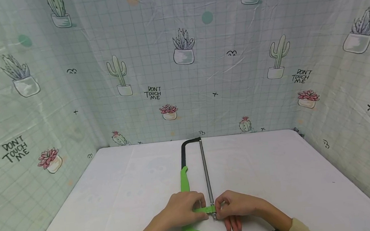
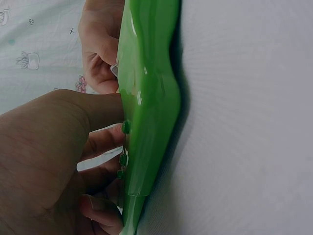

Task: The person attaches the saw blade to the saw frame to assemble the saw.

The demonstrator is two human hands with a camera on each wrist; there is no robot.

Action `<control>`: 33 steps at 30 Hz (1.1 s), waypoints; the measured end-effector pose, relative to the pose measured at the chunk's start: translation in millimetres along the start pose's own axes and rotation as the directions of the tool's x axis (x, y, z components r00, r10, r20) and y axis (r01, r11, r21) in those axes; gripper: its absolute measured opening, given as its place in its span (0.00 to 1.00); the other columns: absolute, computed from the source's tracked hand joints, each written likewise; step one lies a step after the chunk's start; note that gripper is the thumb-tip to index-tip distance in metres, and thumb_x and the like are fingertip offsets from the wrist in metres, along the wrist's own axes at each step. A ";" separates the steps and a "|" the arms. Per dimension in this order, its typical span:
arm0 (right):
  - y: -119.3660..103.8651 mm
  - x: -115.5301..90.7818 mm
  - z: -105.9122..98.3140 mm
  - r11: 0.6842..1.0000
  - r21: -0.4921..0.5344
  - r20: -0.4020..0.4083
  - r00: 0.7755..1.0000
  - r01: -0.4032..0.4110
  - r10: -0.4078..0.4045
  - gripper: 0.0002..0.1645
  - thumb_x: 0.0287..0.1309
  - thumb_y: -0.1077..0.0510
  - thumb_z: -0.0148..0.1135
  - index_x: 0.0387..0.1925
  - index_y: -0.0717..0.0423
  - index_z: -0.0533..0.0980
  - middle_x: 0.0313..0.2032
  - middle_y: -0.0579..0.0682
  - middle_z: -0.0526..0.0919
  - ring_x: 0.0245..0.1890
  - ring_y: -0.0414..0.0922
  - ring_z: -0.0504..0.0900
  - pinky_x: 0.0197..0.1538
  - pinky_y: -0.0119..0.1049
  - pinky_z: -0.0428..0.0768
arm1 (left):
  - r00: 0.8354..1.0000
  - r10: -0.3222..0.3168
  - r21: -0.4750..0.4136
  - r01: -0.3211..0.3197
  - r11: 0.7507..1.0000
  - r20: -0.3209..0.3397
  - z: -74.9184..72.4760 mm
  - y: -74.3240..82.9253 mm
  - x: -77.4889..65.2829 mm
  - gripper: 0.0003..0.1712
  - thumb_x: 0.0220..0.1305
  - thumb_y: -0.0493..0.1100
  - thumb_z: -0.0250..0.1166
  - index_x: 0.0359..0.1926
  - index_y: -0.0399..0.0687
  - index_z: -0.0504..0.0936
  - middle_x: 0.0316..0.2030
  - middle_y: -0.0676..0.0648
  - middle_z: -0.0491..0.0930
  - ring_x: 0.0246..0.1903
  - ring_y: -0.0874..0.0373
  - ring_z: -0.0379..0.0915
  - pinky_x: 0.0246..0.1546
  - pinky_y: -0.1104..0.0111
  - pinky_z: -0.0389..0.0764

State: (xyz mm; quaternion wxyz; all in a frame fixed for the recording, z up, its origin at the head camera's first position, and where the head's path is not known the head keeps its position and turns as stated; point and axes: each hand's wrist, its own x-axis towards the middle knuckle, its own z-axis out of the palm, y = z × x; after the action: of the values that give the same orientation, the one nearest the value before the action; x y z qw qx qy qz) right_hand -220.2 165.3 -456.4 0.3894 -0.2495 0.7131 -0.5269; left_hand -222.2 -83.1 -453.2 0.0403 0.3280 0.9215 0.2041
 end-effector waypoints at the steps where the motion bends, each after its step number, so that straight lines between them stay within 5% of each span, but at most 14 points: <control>1: -0.3 -0.2 0.1 1.000 -0.001 -0.001 1.000 -0.002 0.002 0.04 0.66 0.59 0.59 0.36 0.56 0.76 0.31 0.90 0.75 0.12 0.36 0.81 0.17 0.29 0.77 | 1.000 0.000 0.000 0.000 1.000 0.000 -0.1 0.3 -0.1 0.14 0.56 0.64 0.73 0.34 0.66 0.83 0.25 0.67 0.73 0.26 0.71 0.67 0.27 0.73 0.67; 6: -1.2 -1.4 0.0 1.000 0.010 0.006 1.000 -0.003 0.003 0.04 0.66 0.59 0.59 0.36 0.57 0.77 0.27 0.84 0.79 0.13 0.36 0.81 0.17 0.29 0.77 | 1.000 -0.001 0.003 0.001 1.000 -0.004 -0.5 1.2 -0.5 0.14 0.56 0.64 0.74 0.34 0.66 0.83 0.25 0.67 0.73 0.26 0.71 0.67 0.26 0.73 0.67; 13: -0.1 -1.5 -0.8 1.000 0.021 0.019 1.000 -0.012 0.011 0.04 0.66 0.58 0.60 0.36 0.55 0.77 0.19 0.45 0.85 0.13 0.34 0.81 0.18 0.27 0.77 | 1.000 0.002 0.004 -0.002 1.000 -0.007 -1.4 1.5 -0.9 0.14 0.56 0.64 0.74 0.34 0.66 0.83 0.25 0.67 0.73 0.26 0.72 0.66 0.27 0.73 0.67; 33: -1.5 -1.8 -0.2 1.000 0.013 0.013 1.000 -0.011 0.011 0.06 0.64 0.56 0.64 0.36 0.54 0.79 0.18 0.44 0.85 0.13 0.33 0.81 0.17 0.27 0.76 | 1.000 0.006 0.009 -0.006 1.000 -0.015 -0.1 0.1 -0.4 0.14 0.55 0.64 0.73 0.34 0.67 0.83 0.25 0.67 0.72 0.26 0.71 0.66 0.27 0.73 0.66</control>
State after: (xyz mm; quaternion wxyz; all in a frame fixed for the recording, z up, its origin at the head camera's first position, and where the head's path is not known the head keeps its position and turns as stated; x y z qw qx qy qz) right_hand -219.4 166.3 -454.4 0.3985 -0.2464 0.7085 -0.5278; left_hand -221.8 -83.4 -453.1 0.0314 0.3295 0.9216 0.2027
